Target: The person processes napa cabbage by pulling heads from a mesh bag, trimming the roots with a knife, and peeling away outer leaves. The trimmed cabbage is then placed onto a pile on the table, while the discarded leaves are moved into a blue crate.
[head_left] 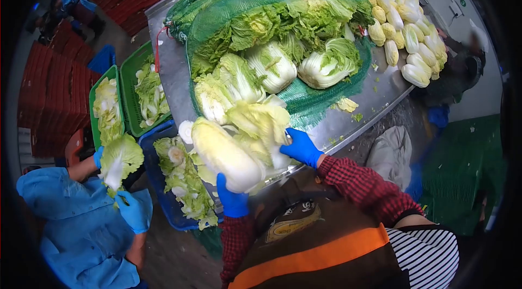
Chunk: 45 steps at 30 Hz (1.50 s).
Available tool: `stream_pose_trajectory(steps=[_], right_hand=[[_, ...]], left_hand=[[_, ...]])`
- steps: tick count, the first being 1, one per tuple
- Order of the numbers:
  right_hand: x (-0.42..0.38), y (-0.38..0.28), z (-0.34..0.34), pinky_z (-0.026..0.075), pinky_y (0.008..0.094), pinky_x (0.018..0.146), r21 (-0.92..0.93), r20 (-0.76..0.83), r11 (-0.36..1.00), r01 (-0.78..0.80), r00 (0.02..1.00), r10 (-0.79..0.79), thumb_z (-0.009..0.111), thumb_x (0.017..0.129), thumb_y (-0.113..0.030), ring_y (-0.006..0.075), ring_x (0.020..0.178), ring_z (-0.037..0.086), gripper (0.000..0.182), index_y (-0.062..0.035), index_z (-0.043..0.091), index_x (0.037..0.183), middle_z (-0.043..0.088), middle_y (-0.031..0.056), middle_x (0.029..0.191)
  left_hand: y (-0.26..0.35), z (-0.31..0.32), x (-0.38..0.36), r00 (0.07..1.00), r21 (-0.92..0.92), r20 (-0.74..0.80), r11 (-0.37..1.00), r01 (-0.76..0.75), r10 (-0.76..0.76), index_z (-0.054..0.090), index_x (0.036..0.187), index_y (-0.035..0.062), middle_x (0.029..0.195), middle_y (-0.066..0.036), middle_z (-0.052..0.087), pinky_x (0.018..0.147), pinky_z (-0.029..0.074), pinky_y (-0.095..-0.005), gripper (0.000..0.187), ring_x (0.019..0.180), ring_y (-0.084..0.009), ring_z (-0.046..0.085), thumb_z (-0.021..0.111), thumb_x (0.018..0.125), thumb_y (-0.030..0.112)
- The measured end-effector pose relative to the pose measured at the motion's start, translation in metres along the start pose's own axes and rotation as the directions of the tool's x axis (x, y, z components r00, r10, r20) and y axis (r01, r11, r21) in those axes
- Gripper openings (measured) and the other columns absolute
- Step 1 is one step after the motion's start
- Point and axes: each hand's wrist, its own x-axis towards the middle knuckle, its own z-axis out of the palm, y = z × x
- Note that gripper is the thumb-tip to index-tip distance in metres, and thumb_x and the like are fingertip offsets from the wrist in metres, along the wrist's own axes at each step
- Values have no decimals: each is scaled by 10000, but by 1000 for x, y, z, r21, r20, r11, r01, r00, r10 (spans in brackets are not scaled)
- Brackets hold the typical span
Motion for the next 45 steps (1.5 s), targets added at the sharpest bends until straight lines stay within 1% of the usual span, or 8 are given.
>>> stream_pose_trajectory(steps=[2, 6, 10, 16, 32, 36, 40, 45], right_hand=[[-2, -25, -24, 520, 416, 807, -310, 25, 929, -201, 975, 219, 764, 693, -283, 349, 952, 647, 544, -11, 591, 1132, 659, 216, 1028], [-15, -76, -33, 533, 349, 799, 8, -108, 997, 82, 991, -81, 805, 744, -369, 218, 847, 658, 610, -47, 591, 1217, 657, 117, 1070], [-21, -119, -26, 514, 214, 571, 383, 582, 855, -351, 810, 71, 767, 815, -314, 65, 683, 591, 537, -45, 588, 1245, 672, 45, 942], [-29, -124, -22, 476, 206, 523, 489, 421, 808, -329, 900, 112, 751, 836, -293, 60, 595, 591, 383, -25, 662, 1094, 654, 8, 746], [17, 2, -31, 513, 335, 484, 189, 35, 879, -437, 898, 439, 690, 785, -329, 194, 479, 610, 407, 34, 629, 959, 629, 111, 666], [-15, -23, -53, 533, 360, 729, -360, -246, 928, -92, 969, 1, 803, 693, -465, 249, 801, 674, 645, -22, 610, 1121, 659, 156, 941], [-36, -90, -34, 504, 342, 795, 243, 0, 966, 85, 996, -88, 821, 742, -351, 204, 868, 616, 562, -5, 608, 1130, 635, 102, 937], [-38, -99, -12, 524, 381, 758, -12, -54, 987, 162, 985, -162, 676, 845, -422, 312, 861, 659, 469, -25, 628, 1088, 658, 161, 999]], left_hand=[[2, -21, 14, 984, -52, 176, 998, 28, -18, 316, 1472, 151, 1465, -141, 393, 1098, 329, -535, 816, 1325, -335, 401, 625, 824, 538], [4, -23, 15, 968, -35, 237, 996, -79, 85, 308, 1473, 143, 1480, -138, 364, 1108, 321, -532, 863, 1340, -344, 373, 636, 801, 574], [6, -3, 15, 942, 143, 320, 978, -152, 99, 296, 1460, 65, 1441, -151, 402, 1073, 390, -492, 886, 1301, -329, 432, 732, 764, 399], [21, 32, 10, 827, 567, 549, 670, -478, 126, 328, 1413, -23, 1342, -153, 479, 1014, 445, -395, 779, 1206, -258, 511, 743, 756, 41], [-30, -4, -20, 974, 170, 88, 966, 194, -211, 292, 1470, 91, 1447, -160, 408, 1089, 346, -536, 781, 1305, -354, 428, 637, 822, 357], [-11, 18, -27, 977, -6, 72, 979, 204, -203, 271, 1479, 90, 1465, -148, 390, 1116, 319, -528, 800, 1330, -342, 399, 638, 822, 363], [-19, 14, 3, 980, 95, 195, 995, 20, -39, 255, 1475, 51, 1460, -140, 392, 1118, 328, -488, 755, 1326, -329, 405, 629, 850, 250], [-30, 36, 8, 961, 278, 252, 943, -183, 112, 286, 1444, 1, 1389, -155, 433, 1077, 375, -434, 708, 1287, -300, 436, 627, 832, 105]])
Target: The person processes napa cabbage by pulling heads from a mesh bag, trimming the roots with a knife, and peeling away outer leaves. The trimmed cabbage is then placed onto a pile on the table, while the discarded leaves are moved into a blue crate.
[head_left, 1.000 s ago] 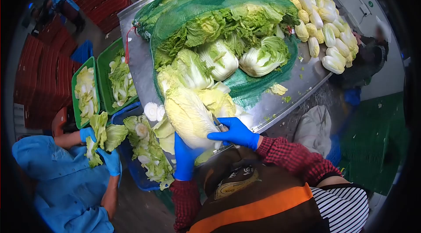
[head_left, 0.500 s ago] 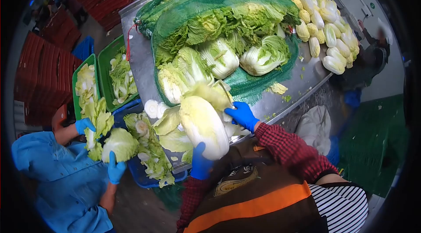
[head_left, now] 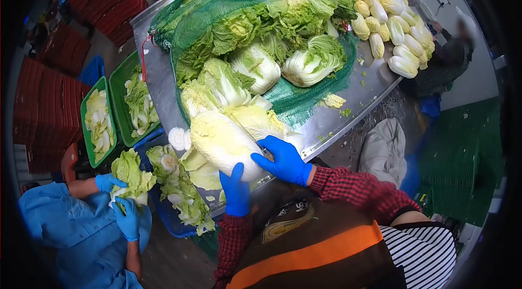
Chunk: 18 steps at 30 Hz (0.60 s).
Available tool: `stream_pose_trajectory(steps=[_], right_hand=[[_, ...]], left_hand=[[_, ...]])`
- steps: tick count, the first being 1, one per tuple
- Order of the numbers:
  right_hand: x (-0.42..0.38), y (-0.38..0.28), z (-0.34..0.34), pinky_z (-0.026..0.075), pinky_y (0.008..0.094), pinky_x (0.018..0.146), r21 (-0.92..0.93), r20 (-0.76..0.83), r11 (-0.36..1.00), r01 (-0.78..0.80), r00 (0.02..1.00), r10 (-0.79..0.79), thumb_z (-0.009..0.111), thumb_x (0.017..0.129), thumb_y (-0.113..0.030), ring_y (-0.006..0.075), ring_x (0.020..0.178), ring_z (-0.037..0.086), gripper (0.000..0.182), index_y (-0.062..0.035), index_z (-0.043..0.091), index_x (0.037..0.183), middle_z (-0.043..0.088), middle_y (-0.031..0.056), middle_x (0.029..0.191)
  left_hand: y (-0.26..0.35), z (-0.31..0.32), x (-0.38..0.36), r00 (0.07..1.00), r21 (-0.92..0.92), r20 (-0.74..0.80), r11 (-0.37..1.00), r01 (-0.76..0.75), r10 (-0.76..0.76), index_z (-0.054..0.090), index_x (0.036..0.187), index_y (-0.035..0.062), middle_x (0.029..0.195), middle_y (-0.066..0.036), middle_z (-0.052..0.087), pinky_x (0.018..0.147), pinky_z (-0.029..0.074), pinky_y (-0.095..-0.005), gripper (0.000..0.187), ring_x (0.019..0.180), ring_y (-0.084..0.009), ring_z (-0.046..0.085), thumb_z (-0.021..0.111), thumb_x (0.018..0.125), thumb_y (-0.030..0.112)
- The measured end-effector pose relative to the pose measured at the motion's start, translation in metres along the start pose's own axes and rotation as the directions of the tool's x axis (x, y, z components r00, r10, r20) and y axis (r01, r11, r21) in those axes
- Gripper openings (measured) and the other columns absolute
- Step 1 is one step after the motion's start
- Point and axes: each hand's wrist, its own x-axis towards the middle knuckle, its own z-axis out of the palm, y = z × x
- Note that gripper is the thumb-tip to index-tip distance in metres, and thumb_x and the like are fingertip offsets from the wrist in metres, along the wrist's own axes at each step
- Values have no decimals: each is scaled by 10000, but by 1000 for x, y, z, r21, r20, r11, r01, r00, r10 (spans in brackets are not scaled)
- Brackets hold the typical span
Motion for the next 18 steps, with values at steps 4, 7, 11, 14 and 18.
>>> stream_pose_trajectory(steps=[4, 7, 11, 14, 18], right_hand=[[-2, 9, 9, 523, 396, 719, 30, -66, 999, -41, 997, 43, 621, 882, -393, 333, 840, 657, 403, -35, 631, 1069, 657, 170, 973], [-1, 15, 14, 523, 401, 711, 40, -86, 999, -36, 996, 40, 597, 894, -400, 335, 828, 661, 394, -41, 645, 1050, 666, 168, 942], [3, 27, 15, 520, 410, 691, 79, -4, 983, -168, 986, 168, 575, 898, -393, 343, 784, 662, 380, -36, 665, 995, 669, 187, 853], [11, 108, 20, 504, 461, 664, -202, 21, 957, -208, 976, 217, 549, 893, -356, 369, 783, 664, 328, -51, 671, 897, 676, 199, 871], [9, 97, -7, 507, 407, 849, -257, -65, 896, -361, 932, 357, 669, 797, -552, 346, 936, 651, 607, -76, 639, 1173, 675, 175, 1044]], left_hand=[[-4, 6, 1, 999, 20, -28, 999, -44, 44, 305, 1426, -19, 1367, -148, 439, 1051, 389, -408, 702, 1252, -277, 458, 634, 807, 11], [-4, 6, 2, 998, -20, -47, 999, -46, 45, 315, 1422, -17, 1362, -151, 445, 1043, 399, -408, 708, 1242, -277, 467, 643, 795, -15], [-12, -3, 5, 996, 84, -84, 996, -10, 17, 383, 1382, -18, 1341, -154, 494, 1048, 415, -425, 612, 1227, -288, 504, 636, 832, 71], [-5, -21, -7, 970, -110, -113, 973, 202, -214, 382, 1403, 27, 1391, -145, 474, 1071, 374, -478, 613, 1260, -308, 475, 598, 859, 213], [14, -10, -16, 991, -300, 15, 945, 131, -132, 297, 1466, 55, 1481, -149, 374, 1143, 277, -508, 747, 1363, -336, 358, 582, 798, 229]])
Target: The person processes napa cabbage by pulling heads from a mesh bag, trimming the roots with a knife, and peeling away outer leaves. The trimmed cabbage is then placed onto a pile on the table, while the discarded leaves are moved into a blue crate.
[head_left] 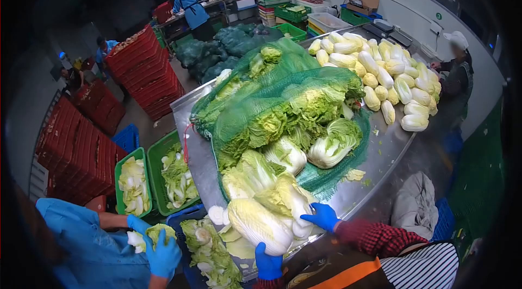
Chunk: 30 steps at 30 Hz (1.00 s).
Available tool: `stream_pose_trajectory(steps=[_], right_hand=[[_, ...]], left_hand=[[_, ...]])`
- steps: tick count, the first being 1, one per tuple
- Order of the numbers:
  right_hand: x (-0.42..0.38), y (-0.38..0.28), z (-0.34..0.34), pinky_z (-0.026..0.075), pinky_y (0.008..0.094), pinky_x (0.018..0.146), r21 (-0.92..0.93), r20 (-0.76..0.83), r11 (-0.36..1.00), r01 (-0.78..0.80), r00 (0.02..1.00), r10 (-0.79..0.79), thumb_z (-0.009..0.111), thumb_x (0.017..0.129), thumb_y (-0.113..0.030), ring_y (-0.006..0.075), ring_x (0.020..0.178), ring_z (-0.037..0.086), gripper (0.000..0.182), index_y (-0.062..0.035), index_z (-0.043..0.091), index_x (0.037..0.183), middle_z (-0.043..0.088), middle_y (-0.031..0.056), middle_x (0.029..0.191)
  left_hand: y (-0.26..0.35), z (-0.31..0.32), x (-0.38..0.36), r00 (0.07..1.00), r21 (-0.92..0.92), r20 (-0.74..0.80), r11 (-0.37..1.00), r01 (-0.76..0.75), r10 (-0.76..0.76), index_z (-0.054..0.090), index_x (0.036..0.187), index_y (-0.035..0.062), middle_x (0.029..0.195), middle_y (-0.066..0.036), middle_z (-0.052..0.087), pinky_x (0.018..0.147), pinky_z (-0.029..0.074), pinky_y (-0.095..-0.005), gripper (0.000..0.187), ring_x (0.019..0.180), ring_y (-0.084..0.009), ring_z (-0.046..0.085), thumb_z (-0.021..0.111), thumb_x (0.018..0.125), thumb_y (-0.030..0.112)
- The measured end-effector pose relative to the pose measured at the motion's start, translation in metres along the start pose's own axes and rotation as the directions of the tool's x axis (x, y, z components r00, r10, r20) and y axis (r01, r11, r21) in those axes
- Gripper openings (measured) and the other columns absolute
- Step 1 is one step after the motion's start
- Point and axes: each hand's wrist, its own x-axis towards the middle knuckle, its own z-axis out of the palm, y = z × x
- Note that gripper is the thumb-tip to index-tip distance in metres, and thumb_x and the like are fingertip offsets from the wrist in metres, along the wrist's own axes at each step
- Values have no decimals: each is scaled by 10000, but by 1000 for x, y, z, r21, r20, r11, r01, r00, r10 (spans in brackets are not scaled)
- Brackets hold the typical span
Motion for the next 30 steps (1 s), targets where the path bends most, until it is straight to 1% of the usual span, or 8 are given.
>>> stream_pose_trajectory(steps=[4, 7, 11, 15, 18, 22, 24, 30], right_hand=[[-8, -34, -19, 498, 362, 878, 232, -256, 933, 274, 943, -213, 758, 802, -357, 289, 984, 631, 558, -58, 577, 1236, 633, 153, 1097], [-20, -65, -31, 485, 348, 897, 357, -284, 843, 402, 907, -312, 782, 786, -331, 258, 982, 630, 552, -39, 586, 1211, 639, 143, 1083], [-41, -98, -50, 499, 248, 683, 838, 405, 484, -253, 882, -241, 721, 866, -308, 116, 721, 592, 389, -38, 612, 1124, 639, 38, 929], [-37, -82, -31, 430, 233, 520, 784, 422, 576, -232, 880, -220, 703, 882, -329, 78, 586, 523, 357, -44, 585, 1060, 570, -2, 709], [-42, -93, -33, 473, 222, 595, 697, 254, 702, -145, 966, -52, 827, 733, -391, 77, 655, 559, 650, -22, 581, 1209, 626, 14, 823], [-33, -83, -12, 429, 212, 528, 535, -187, 753, 382, 923, -336, 836, 736, -353, 56, 588, 493, 552, -67, 604, 1147, 562, -7, 760], [-38, -89, -29, 436, 215, 545, 679, 163, 734, -32, 981, -109, 838, 730, -344, 59, 610, 493, 517, -69, 621, 1110, 555, -11, 773], [-27, -101, -33, 441, 216, 563, 709, 289, 690, -148, 953, -92, 835, 729, -332, 68, 653, 508, 534, -57, 593, 1117, 574, 4, 835]], left_hand=[[18, 0, 14, 1000, -17, 18, 1000, 22, -22, 285, 1479, 86, 1492, -139, 363, 1145, 264, -526, 757, 1376, -339, 340, 569, 799, 255], [21, 8, 9, 994, 118, 112, 993, -29, 16, 279, 1493, 165, 1509, -93, 353, 1122, 283, -532, 740, 1362, -334, 359, 499, 885, 525], [12, 16, 19, 981, 49, 192, 998, -46, 36, 225, 1515, 203, 1547, -85, 277, 1133, 259, -525, 899, 1382, -333, 319, 317, 841, 792], [-14, -55, 60, 966, 451, 142, 854, -258, 217, 196, 1506, 41, 1490, -143, 335, 1096, 346, -426, 742, 1311, -301, 405, 518, 962, 429], [16, 20, 38, 955, 610, 198, 734, -298, 223, 220, 1474, -34, 1436, -142, 387, 1069, 372, -382, 674, 1275, -267, 439, 561, 927, 162], [2, 3, 51, 968, 545, 182, 802, -244, 171, 234, 1464, -39, 1419, -158, 400, 1069, 369, -394, 704, 1286, -275, 433, 573, 859, 82], [-1, -1, 50, 978, 468, 144, 860, -203, 152, 235, 1465, -33, 1418, -160, 401, 1072, 370, -401, 714, 1290, -282, 432, 568, 842, 68], [0, -11, 47, 985, 209, 174, 977, -46, 9, 239, 1470, 8, 1431, -174, 387, 1081, 386, -446, 756, 1300, -324, 429, 610, 821, 122]])
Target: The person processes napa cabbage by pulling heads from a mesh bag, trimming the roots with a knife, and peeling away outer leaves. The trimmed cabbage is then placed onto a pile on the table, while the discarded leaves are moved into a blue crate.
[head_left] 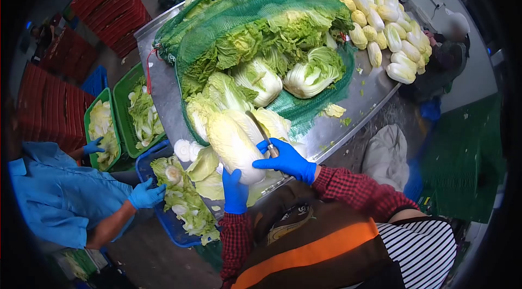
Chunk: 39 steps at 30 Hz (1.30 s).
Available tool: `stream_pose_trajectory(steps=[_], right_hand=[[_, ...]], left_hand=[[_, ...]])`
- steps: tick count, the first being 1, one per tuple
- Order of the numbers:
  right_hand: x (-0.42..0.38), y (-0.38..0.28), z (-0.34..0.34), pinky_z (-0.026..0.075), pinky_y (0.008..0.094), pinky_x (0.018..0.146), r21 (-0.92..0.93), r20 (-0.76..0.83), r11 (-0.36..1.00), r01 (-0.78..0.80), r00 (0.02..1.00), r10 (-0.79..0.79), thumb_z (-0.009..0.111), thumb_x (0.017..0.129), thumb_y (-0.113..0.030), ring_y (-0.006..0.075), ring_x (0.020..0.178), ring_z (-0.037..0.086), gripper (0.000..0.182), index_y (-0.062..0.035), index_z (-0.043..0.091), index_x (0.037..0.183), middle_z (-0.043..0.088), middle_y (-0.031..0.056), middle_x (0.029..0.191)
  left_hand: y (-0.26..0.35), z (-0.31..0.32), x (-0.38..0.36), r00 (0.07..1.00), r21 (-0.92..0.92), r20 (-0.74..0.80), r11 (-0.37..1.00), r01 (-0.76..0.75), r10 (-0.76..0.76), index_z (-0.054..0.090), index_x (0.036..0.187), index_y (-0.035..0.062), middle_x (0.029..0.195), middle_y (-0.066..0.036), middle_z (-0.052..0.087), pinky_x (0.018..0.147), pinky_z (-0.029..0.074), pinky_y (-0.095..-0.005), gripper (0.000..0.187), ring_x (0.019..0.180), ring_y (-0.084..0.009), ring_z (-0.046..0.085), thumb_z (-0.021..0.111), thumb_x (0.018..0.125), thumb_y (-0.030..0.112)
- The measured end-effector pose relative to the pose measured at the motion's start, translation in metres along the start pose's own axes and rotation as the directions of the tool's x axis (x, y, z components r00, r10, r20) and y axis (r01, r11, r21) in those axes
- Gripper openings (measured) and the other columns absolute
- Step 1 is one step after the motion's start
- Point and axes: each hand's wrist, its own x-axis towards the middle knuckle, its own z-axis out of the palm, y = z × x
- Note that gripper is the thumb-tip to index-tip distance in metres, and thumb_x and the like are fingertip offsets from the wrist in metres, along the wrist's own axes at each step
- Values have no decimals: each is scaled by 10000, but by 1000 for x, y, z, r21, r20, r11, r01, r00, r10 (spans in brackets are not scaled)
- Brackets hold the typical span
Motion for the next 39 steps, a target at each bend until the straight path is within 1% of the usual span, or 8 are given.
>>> stream_pose_trajectory(steps=[3, 14, 19, 27, 30, 32, 36, 39], right_hand=[[-1, 1, 1, 448, 219, 578, 23, 40, 1000, 15, 999, -16, 842, 720, -331, 74, 682, 519, 531, -52, 592, 1097, 578, 9, 856], [8, 9, -3, 491, 241, 644, -13, 127, 996, -86, 988, 87, 811, 760, -320, 98, 772, 569, 417, -74, 614, 1031, 596, -2, 907], [6, 24, 13, 517, 320, 782, -409, -65, 798, 443, 858, -510, 715, 810, -230, 218, 849, 650, 337, -47, 607, 1072, 660, 81, 970], [20, 36, 10, 515, 348, 733, -386, -18, 867, 316, 937, -350, 689, 792, -241, 276, 779, 658, 258, -69, 644, 979, 655, 142, 837], [34, 57, 0, 516, 429, 706, -465, 2, 827, 317, 934, -356, 676, 762, -306, 365, 803, 654, 319, -104, 637, 1006, 668, 164, 859], [54, 96, -19, 507, 449, 686, -576, -28, 786, 226, 955, -295, 674, 755, -295, 372, 787, 643, 301, -116, 632, 993, 658, 160, 834], [40, 91, -31, 508, 410, 705, -563, -116, 752, 343, 868, -482, 785, 712, -340, 343, 735, 638, 394, -77, 625, 958, 641, 131, 760], [38, 76, -50, 504, 354, 699, -285, -229, 868, 407, 850, -474, 814, 725, -377, 248, 697, 622, 419, -51, 631, 914, 628, 79, 745]], left_hand=[[-8, -21, -3, 997, -185, 26, 980, 76, -73, 240, 1469, 12, 1429, -173, 393, 1083, 386, -449, 780, 1297, -325, 434, 635, 808, 130], [-5, -16, -13, 983, 55, -184, 998, 4, 6, 293, 1451, 10, 1404, -158, 428, 1075, 387, -439, 763, 1275, -314, 452, 661, 784, 60], [-12, -1, -18, 967, 121, -193, 982, -145, 167, 308, 1443, 9, 1396, -151, 433, 1067, 387, -438, 761, 1274, -311, 449, 668, 774, 50], [-5, -7, -33, 950, 202, -261, 972, -118, 170, 321, 1432, 11, 1369, -149, 450, 1067, 384, -458, 774, 1262, -308, 453, 687, 751, 56], [-10, -6, -41, 945, 232, -293, 970, -76, 145, 304, 1446, 31, 1393, -172, 430, 1086, 356, -490, 796, 1280, -331, 434, 706, 788, 229], [0, 12, -54, 983, -490, -182, 867, -86, -5, 274, 1469, 52, 1440, -179, 382, 1105, 319, -501, 790, 1291, -332, 420, 657, 857, 372], [9, -6, -61, 917, 180, -335, 970, -163, 216, 235, 1492, 84, 1466, -200, 346, 1106, 300, -530, 871, 1325, -368, 373, 537, 867, 611], [25, -6, -41, 988, -77, -113, 990, -115, 106, 243, 1486, 70, 1461, -194, 358, 1100, 310, -531, 853, 1326, -363, 379, 580, 871, 556]])
